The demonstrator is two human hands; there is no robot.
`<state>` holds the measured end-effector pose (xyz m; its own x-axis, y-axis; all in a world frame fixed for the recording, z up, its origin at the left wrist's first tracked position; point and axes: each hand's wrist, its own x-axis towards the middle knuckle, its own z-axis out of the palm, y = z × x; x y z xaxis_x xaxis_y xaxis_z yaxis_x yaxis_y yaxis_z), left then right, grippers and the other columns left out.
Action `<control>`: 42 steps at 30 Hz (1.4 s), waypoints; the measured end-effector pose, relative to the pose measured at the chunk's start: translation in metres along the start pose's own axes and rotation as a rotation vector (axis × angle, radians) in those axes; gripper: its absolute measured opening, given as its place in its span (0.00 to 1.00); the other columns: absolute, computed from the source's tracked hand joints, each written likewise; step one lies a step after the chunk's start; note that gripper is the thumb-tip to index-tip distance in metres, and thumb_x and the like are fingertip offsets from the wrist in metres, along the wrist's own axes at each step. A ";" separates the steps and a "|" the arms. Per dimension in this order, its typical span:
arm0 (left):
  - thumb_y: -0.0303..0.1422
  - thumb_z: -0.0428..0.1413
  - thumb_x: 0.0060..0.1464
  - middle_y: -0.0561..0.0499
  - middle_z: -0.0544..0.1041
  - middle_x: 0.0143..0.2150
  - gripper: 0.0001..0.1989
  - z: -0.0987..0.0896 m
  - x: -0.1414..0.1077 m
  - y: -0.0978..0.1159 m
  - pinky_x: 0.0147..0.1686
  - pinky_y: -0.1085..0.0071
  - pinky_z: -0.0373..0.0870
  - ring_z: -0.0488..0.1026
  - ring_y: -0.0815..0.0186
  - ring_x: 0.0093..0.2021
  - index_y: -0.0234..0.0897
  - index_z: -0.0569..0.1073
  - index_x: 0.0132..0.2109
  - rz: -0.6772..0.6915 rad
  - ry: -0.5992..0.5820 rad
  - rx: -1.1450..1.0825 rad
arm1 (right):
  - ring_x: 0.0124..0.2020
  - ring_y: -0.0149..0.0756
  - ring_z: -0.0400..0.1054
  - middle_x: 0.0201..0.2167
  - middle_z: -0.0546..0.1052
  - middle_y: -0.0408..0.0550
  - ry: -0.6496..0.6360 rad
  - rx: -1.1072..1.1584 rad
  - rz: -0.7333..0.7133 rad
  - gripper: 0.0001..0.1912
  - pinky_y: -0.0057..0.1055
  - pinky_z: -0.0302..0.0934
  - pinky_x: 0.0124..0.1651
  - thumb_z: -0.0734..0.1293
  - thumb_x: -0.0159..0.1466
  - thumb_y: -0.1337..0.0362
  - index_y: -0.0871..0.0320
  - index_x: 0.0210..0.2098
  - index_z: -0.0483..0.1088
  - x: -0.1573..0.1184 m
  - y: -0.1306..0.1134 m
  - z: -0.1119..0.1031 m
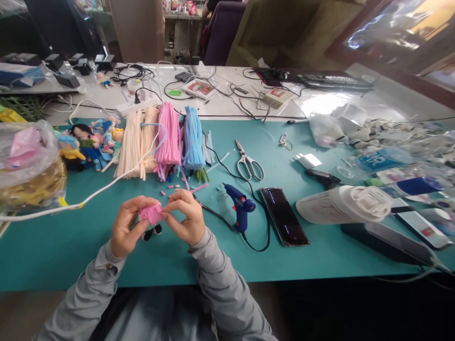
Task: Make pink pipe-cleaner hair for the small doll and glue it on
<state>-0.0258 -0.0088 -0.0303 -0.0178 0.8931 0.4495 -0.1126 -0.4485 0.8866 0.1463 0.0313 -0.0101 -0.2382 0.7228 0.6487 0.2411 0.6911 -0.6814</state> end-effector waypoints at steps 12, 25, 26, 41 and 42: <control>0.26 0.58 0.52 0.43 0.78 0.50 0.22 -0.011 -0.001 -0.004 0.46 0.62 0.74 0.76 0.57 0.49 0.41 0.71 0.55 -0.149 0.078 -0.092 | 0.29 0.35 0.62 0.24 0.69 0.44 -0.188 -0.523 0.095 0.07 0.34 0.55 0.36 0.70 0.59 0.66 0.57 0.25 0.72 -0.038 0.020 -0.005; 0.27 0.62 0.46 0.47 0.79 0.40 0.22 -0.014 0.004 -0.008 0.36 0.68 0.76 0.78 0.61 0.39 0.39 0.72 0.51 -0.222 0.147 -0.110 | 0.30 0.36 0.66 0.27 0.70 0.44 0.324 -0.432 0.127 0.05 0.34 0.61 0.35 0.63 0.64 0.71 0.55 0.36 0.69 -0.066 0.000 -0.034; 0.27 0.62 0.46 0.47 0.79 0.40 0.22 -0.013 0.005 -0.007 0.36 0.68 0.76 0.78 0.61 0.39 0.39 0.72 0.51 -0.222 0.140 -0.119 | 0.31 0.35 0.65 0.28 0.69 0.43 0.464 -0.411 0.136 0.04 0.34 0.61 0.34 0.64 0.64 0.70 0.55 0.35 0.67 -0.071 0.002 -0.041; 0.25 0.61 0.49 0.46 0.78 0.41 0.23 -0.014 0.004 -0.010 0.36 0.67 0.76 0.78 0.60 0.40 0.41 0.71 0.53 -0.202 0.027 -0.171 | 0.26 0.38 0.65 0.24 0.70 0.46 0.312 -0.690 0.739 0.18 0.34 0.60 0.30 0.68 0.52 0.46 0.55 0.22 0.67 -0.061 0.055 -0.107; 0.25 0.61 0.49 0.46 0.78 0.42 0.23 -0.014 0.003 -0.010 0.35 0.67 0.76 0.78 0.60 0.40 0.41 0.70 0.53 -0.199 0.018 -0.170 | 0.26 0.38 0.65 0.24 0.70 0.46 0.343 -0.675 0.731 0.18 0.34 0.61 0.30 0.68 0.53 0.47 0.55 0.22 0.67 -0.059 0.054 -0.106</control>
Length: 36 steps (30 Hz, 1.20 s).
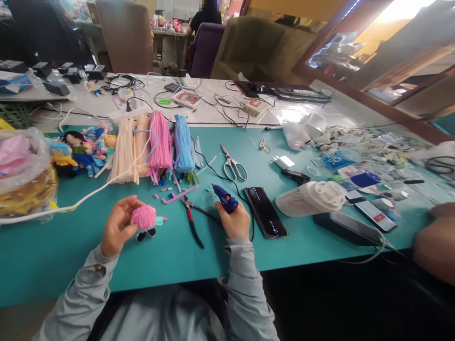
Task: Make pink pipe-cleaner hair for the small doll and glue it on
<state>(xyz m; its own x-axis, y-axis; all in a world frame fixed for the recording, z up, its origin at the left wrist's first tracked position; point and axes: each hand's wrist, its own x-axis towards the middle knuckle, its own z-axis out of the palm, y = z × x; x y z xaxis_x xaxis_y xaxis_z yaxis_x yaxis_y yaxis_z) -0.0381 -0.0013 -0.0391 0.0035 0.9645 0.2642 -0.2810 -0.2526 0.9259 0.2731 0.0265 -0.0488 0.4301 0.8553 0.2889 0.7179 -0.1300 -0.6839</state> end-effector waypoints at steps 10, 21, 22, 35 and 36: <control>0.24 0.62 0.50 0.48 0.78 0.42 0.24 0.004 -0.003 0.003 0.35 0.70 0.76 0.79 0.63 0.39 0.43 0.70 0.54 0.021 -0.036 0.044 | 0.25 0.36 0.68 0.26 0.74 0.46 -0.403 0.595 -0.115 0.10 0.32 0.63 0.28 0.66 0.61 0.56 0.57 0.32 0.71 -0.061 -0.071 -0.044; 0.24 0.62 0.50 0.48 0.79 0.43 0.25 0.007 -0.003 0.008 0.37 0.69 0.77 0.79 0.62 0.40 0.44 0.69 0.55 0.033 -0.073 0.076 | 0.25 0.33 0.63 0.23 0.68 0.42 -0.565 0.531 -0.314 0.06 0.31 0.57 0.28 0.64 0.61 0.65 0.56 0.27 0.64 -0.085 -0.102 -0.040; 0.25 0.62 0.50 0.48 0.79 0.42 0.25 0.007 -0.003 0.008 0.36 0.68 0.77 0.79 0.62 0.40 0.44 0.69 0.55 0.031 -0.069 0.080 | 0.25 0.33 0.63 0.23 0.68 0.42 -0.562 0.522 -0.319 0.07 0.31 0.57 0.28 0.64 0.61 0.64 0.56 0.27 0.63 -0.085 -0.102 -0.039; 0.28 0.65 0.47 0.47 0.79 0.41 0.24 0.011 -0.003 0.010 0.35 0.67 0.78 0.79 0.60 0.39 0.41 0.70 0.52 -0.008 -0.017 0.085 | 0.23 0.32 0.60 0.22 0.66 0.41 -0.539 0.467 -0.367 0.07 0.30 0.55 0.26 0.64 0.60 0.66 0.55 0.27 0.62 -0.083 -0.107 -0.038; 0.27 0.64 0.47 0.47 0.79 0.41 0.24 0.010 -0.003 0.010 0.35 0.67 0.78 0.79 0.60 0.39 0.41 0.70 0.52 -0.003 -0.022 0.088 | 0.23 0.32 0.60 0.21 0.65 0.40 -0.538 0.467 -0.371 0.07 0.30 0.55 0.26 0.64 0.61 0.66 0.55 0.27 0.62 -0.083 -0.107 -0.038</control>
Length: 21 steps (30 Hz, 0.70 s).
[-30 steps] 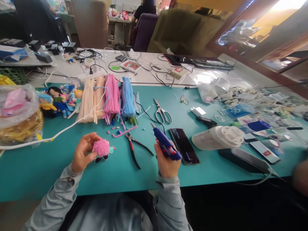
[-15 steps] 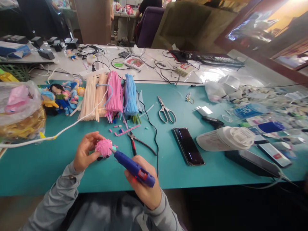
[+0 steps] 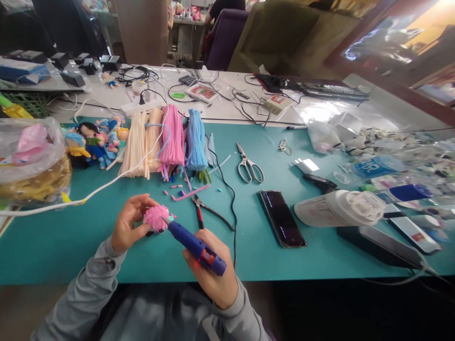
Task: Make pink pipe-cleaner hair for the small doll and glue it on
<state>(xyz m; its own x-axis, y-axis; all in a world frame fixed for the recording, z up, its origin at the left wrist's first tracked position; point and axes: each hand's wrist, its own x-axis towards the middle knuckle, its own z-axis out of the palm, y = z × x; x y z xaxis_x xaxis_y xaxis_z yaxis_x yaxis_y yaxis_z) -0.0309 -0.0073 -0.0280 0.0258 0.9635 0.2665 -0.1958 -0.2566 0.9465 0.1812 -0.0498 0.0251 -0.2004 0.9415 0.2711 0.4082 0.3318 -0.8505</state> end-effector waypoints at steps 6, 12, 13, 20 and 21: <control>0.25 0.62 0.51 0.49 0.79 0.44 0.25 -0.002 -0.001 -0.002 0.37 0.70 0.77 0.79 0.63 0.41 0.47 0.69 0.55 0.029 -0.059 -0.026 | 0.23 0.32 0.60 0.21 0.64 0.40 -0.008 -0.008 -0.012 0.08 0.30 0.54 0.26 0.64 0.61 0.65 0.54 0.26 0.60 0.000 0.001 0.000; 0.27 0.63 0.49 0.46 0.79 0.42 0.24 -0.002 -0.001 -0.002 0.36 0.68 0.77 0.79 0.60 0.40 0.42 0.69 0.54 0.004 -0.019 -0.008 | 0.23 0.32 0.60 0.21 0.65 0.40 -0.013 -0.017 -0.028 0.08 0.29 0.54 0.26 0.64 0.61 0.66 0.55 0.27 0.61 -0.001 0.002 0.000; 0.27 0.64 0.48 0.46 0.79 0.42 0.25 -0.001 0.000 -0.002 0.35 0.67 0.78 0.79 0.60 0.40 0.41 0.69 0.53 -0.002 -0.012 -0.001 | 0.23 0.32 0.60 0.21 0.65 0.40 -0.015 -0.019 -0.030 0.08 0.30 0.54 0.26 0.64 0.62 0.66 0.55 0.27 0.61 -0.001 0.002 0.000; 0.24 0.63 0.48 0.47 0.79 0.42 0.26 -0.003 -0.001 -0.005 0.36 0.68 0.79 0.79 0.61 0.40 0.42 0.69 0.54 0.005 -0.006 -0.016 | 0.23 0.32 0.60 0.21 0.66 0.41 -0.021 -0.035 -0.032 0.08 0.30 0.55 0.26 0.64 0.61 0.66 0.55 0.27 0.62 -0.001 0.002 -0.002; 0.24 0.63 0.47 0.47 0.79 0.42 0.26 -0.003 -0.001 -0.005 0.36 0.68 0.79 0.79 0.61 0.40 0.42 0.70 0.54 -0.003 -0.002 -0.014 | 0.23 0.32 0.60 0.21 0.66 0.41 -0.019 -0.037 -0.032 0.08 0.30 0.55 0.26 0.64 0.61 0.66 0.55 0.27 0.62 -0.001 0.002 -0.002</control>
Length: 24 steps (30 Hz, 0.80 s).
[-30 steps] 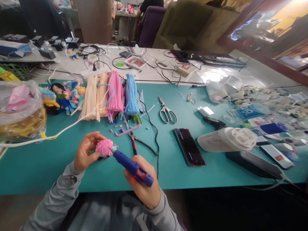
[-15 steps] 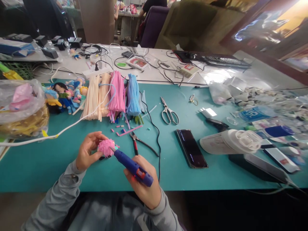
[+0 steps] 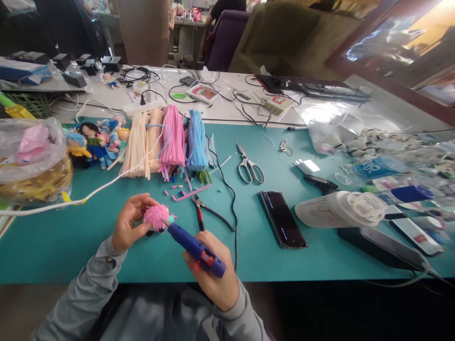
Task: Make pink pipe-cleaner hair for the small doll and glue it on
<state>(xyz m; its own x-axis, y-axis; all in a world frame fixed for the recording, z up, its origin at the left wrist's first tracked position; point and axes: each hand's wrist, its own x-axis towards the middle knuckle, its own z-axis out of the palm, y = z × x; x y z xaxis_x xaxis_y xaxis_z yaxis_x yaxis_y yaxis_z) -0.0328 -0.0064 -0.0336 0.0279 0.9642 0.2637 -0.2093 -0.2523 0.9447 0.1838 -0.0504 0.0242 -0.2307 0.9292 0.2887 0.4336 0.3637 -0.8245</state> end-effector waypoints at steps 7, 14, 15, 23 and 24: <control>0.25 0.63 0.48 0.47 0.79 0.42 0.25 0.000 0.000 -0.001 0.34 0.67 0.79 0.79 0.61 0.39 0.42 0.69 0.54 -0.009 0.001 -0.003 | 0.23 0.32 0.60 0.21 0.66 0.41 0.001 -0.015 -0.010 0.08 0.30 0.54 0.26 0.64 0.62 0.65 0.55 0.27 0.61 -0.001 0.000 0.000; 0.27 0.64 0.47 0.47 0.79 0.41 0.25 0.001 0.002 -0.001 0.34 0.67 0.78 0.79 0.61 0.38 0.41 0.70 0.53 -0.016 0.027 0.002 | 0.23 0.32 0.60 0.21 0.65 0.40 -0.001 -0.025 -0.003 0.08 0.30 0.54 0.26 0.64 0.61 0.66 0.55 0.26 0.61 -0.003 0.000 0.001; 0.27 0.64 0.47 0.47 0.79 0.41 0.25 0.001 0.002 -0.001 0.34 0.67 0.78 0.79 0.61 0.38 0.41 0.70 0.52 -0.018 0.028 0.001 | 0.23 0.33 0.60 0.21 0.65 0.40 0.002 -0.026 -0.001 0.08 0.30 0.54 0.26 0.64 0.61 0.66 0.55 0.26 0.61 -0.003 0.000 0.001; 0.28 0.64 0.48 0.47 0.79 0.42 0.24 -0.001 0.001 -0.006 0.37 0.65 0.77 0.78 0.60 0.40 0.42 0.70 0.53 -0.035 0.036 -0.012 | 0.24 0.33 0.61 0.21 0.66 0.41 0.015 -0.028 0.006 0.08 0.30 0.55 0.27 0.64 0.61 0.66 0.55 0.27 0.61 -0.004 0.003 0.005; 0.28 0.64 0.48 0.47 0.79 0.42 0.24 -0.001 0.001 -0.006 0.37 0.65 0.77 0.78 0.61 0.39 0.42 0.70 0.53 -0.040 0.043 -0.020 | 0.24 0.33 0.62 0.22 0.66 0.41 0.015 -0.022 0.009 0.08 0.30 0.56 0.27 0.64 0.61 0.66 0.55 0.26 0.61 -0.005 0.004 0.006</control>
<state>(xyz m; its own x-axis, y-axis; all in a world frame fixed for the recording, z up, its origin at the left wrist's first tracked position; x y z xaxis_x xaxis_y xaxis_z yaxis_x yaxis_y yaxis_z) -0.0326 -0.0040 -0.0394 -0.0050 0.9762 0.2167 -0.2281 -0.2121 0.9502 0.1808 -0.0538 0.0169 -0.2137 0.9333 0.2886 0.4550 0.3565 -0.8160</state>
